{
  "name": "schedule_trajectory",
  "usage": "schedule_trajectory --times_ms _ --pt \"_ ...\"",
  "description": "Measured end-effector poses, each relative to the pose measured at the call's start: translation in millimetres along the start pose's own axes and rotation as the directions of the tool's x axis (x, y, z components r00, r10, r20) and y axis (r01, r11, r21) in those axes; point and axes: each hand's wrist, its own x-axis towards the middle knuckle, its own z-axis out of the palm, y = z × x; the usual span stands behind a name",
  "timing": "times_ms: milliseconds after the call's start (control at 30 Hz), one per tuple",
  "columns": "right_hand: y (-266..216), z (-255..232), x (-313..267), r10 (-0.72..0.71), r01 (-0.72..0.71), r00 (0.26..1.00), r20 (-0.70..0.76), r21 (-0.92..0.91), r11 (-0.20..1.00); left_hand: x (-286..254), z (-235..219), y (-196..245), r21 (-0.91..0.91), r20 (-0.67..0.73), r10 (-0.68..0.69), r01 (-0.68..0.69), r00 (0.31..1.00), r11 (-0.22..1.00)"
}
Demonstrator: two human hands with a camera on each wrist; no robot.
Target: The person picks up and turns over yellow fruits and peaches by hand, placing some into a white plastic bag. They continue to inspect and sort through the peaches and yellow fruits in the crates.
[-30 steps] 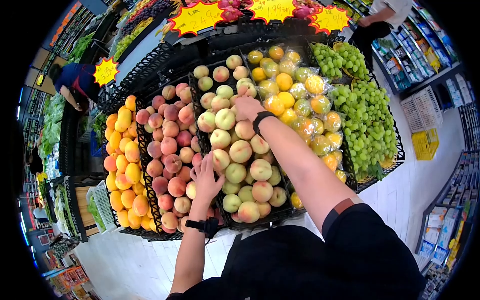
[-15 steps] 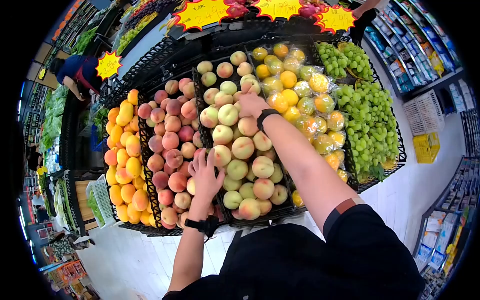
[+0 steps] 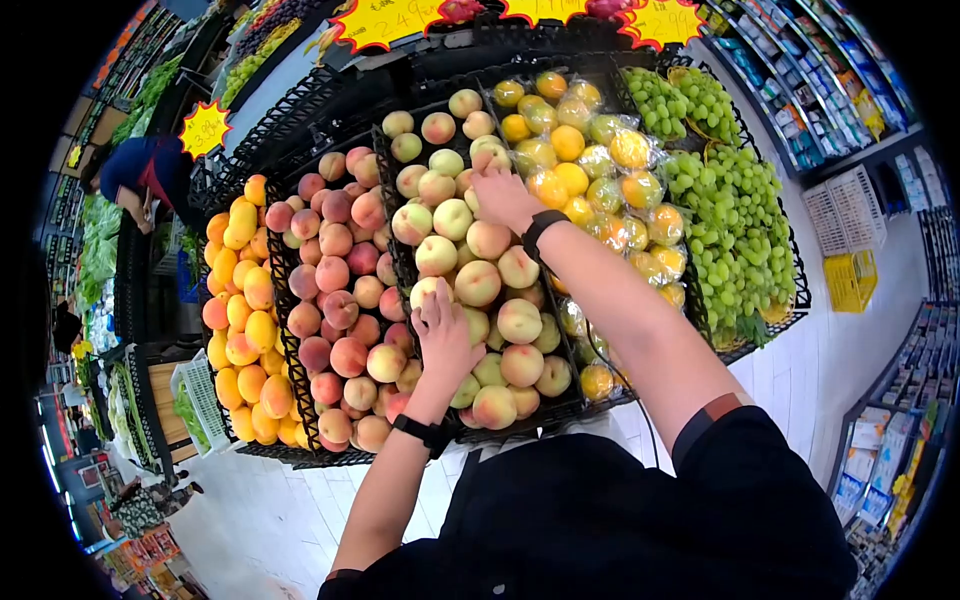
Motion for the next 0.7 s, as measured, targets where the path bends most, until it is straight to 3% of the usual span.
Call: schedule_trajectory --times_ms 67,100,200,267,367,467,567,667,700 --pt "-12.0 -11.5 -11.1 0.003 -0.005 0.999 -0.043 -0.058 0.998 8.0 -13.2 2.2 -0.001 0.097 -0.003 0.003 0.995 1.000" --pt "-30.7 -32.0 -28.8 -0.021 0.019 0.992 -0.121 -0.016 1.000 6.7 -16.1 0.8 -0.023 0.082 0.007 -0.005 0.997 1.000" --pt "-46.0 -45.3 -82.5 -0.138 0.192 0.962 -0.237 0.220 0.956 -10.9 -43.2 6.3 -0.168 0.028 -0.007 0.011 1.000 0.986" --pt "-55.7 -55.9 -125.7 -0.210 0.277 0.953 -0.219 0.344 0.897 -24.2 -23.0 5.2 -0.166 0.028 0.018 -0.013 0.999 0.986" --pt "-58.3 -31.4 -171.5 -0.150 0.199 0.976 -0.157 0.374 0.906 -40.2 -5.1 7.1 -0.189 0.036 0.029 -0.021 0.999 0.982" --pt "-62.1 -19.9 -196.2 -0.044 0.006 0.987 0.152 0.246 0.969 -44.5 -13.2 4.6 -0.219 0.027 0.038 -0.031 0.999 0.975" --pt "-58.7 11.7 -201.7 -0.018 -0.020 0.978 0.209 0.178 0.984 -37.3 -29.4 -17.5 -0.205 -0.062 0.040 -0.052 0.997 0.977" --pt "-65.5 17.9 -202.8 0.023 -0.055 0.973 0.231 0.135 0.989 -1.8 -27.5 -39.1 -0.220 -0.261 -0.194 0.137 0.946 0.966" --pt "-67.7 18.0 -202.1 0.033 -0.061 0.973 0.227 0.117 0.991 7.9 -22.1 -46.5 -0.179 -0.234 -0.165 0.125 0.958 0.976"
